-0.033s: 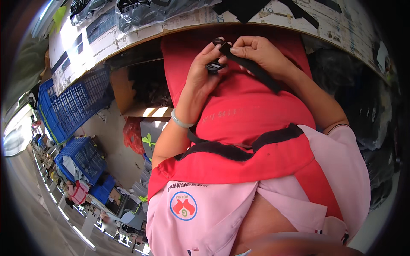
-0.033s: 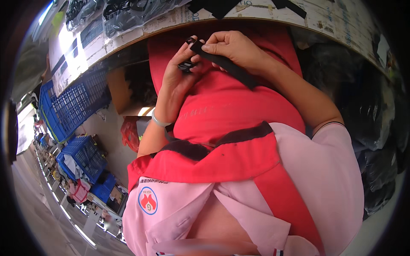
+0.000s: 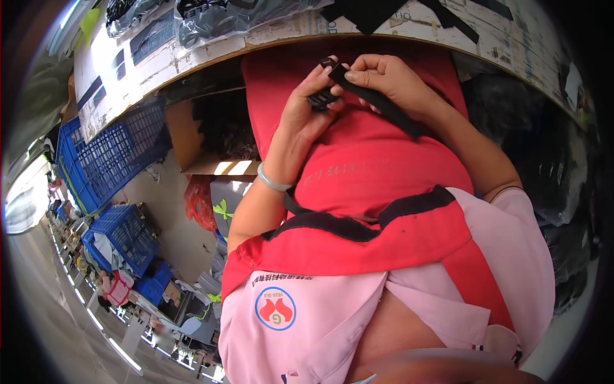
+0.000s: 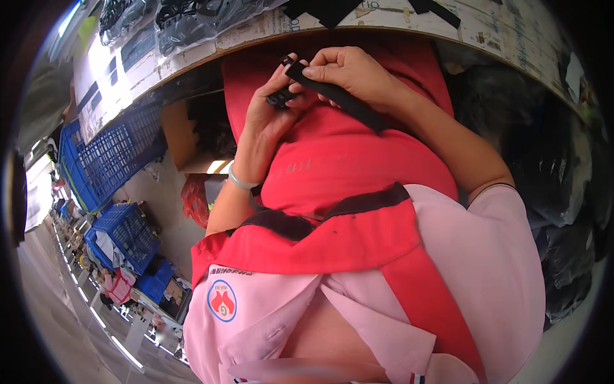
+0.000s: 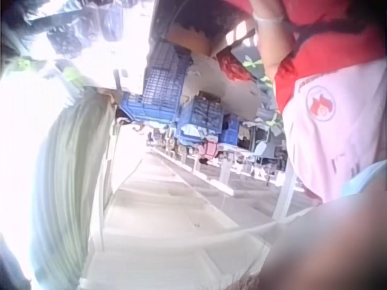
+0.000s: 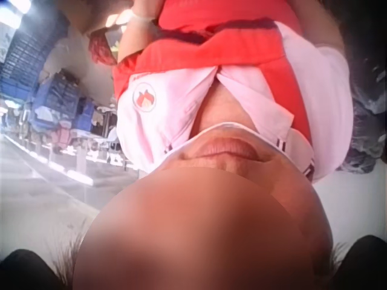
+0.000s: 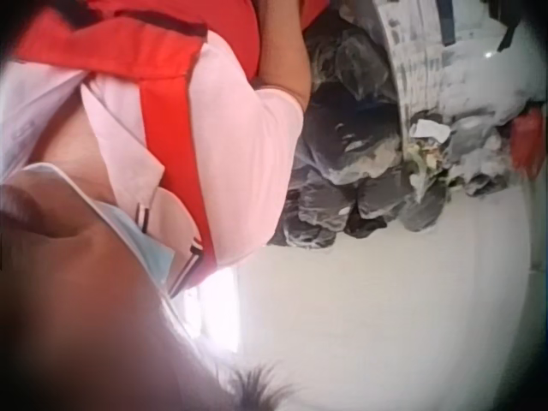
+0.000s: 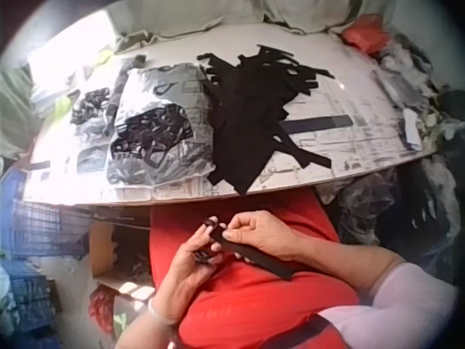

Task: Inspecting and assembling black straps with plastic buckles at a workbench.

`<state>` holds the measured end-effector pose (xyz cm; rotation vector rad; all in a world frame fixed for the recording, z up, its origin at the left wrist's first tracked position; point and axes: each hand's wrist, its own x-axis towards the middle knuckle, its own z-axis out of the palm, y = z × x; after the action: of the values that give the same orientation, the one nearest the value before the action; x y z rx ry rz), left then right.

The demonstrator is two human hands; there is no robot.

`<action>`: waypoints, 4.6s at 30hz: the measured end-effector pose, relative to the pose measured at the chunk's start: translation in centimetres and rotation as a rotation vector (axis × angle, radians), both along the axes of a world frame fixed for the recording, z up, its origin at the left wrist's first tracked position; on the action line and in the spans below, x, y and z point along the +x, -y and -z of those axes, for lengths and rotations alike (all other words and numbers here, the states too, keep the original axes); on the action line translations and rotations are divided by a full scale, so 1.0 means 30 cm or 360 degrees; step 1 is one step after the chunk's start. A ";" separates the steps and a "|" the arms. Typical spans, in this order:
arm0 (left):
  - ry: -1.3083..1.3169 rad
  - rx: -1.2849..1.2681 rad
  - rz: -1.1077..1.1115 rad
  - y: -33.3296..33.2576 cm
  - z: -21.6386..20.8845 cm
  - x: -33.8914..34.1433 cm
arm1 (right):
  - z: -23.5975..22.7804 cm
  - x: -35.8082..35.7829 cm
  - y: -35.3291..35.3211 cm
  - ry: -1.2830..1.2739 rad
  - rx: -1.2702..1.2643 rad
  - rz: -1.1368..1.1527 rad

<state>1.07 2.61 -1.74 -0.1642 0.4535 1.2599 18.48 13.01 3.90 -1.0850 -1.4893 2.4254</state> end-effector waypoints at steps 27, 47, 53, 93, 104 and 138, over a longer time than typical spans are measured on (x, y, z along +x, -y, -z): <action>-0.2081 0.0171 -0.0361 0.014 -0.017 0.083 | 0.024 0.011 0.031 -0.0252 -0.0826 0.0424; -0.2756 0.0803 -0.0671 -0.011 0.022 0.044 | 0.058 -0.027 0.039 -0.0421 -0.0404 0.0436; -0.1253 0.0093 -0.0129 0.016 -0.050 0.021 | 0.096 -0.021 0.004 -0.0335 -0.0297 0.0270; -0.1787 0.0195 -0.0304 0.023 -0.049 0.049 | 0.050 0.009 0.064 0.0088 0.0398 0.0120; -0.1885 0.0345 -0.0099 0.062 -0.050 0.047 | 0.145 0.035 0.002 -0.0014 0.0049 -0.0040; -0.2640 0.1166 -0.0338 0.124 -0.099 0.031 | 0.125 0.013 -0.018 -0.0120 -0.0155 -0.0032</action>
<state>2.01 -1.10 1.22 1.5989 1.3227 1.4617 18.85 13.56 0.16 -0.9881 -1.3801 2.5461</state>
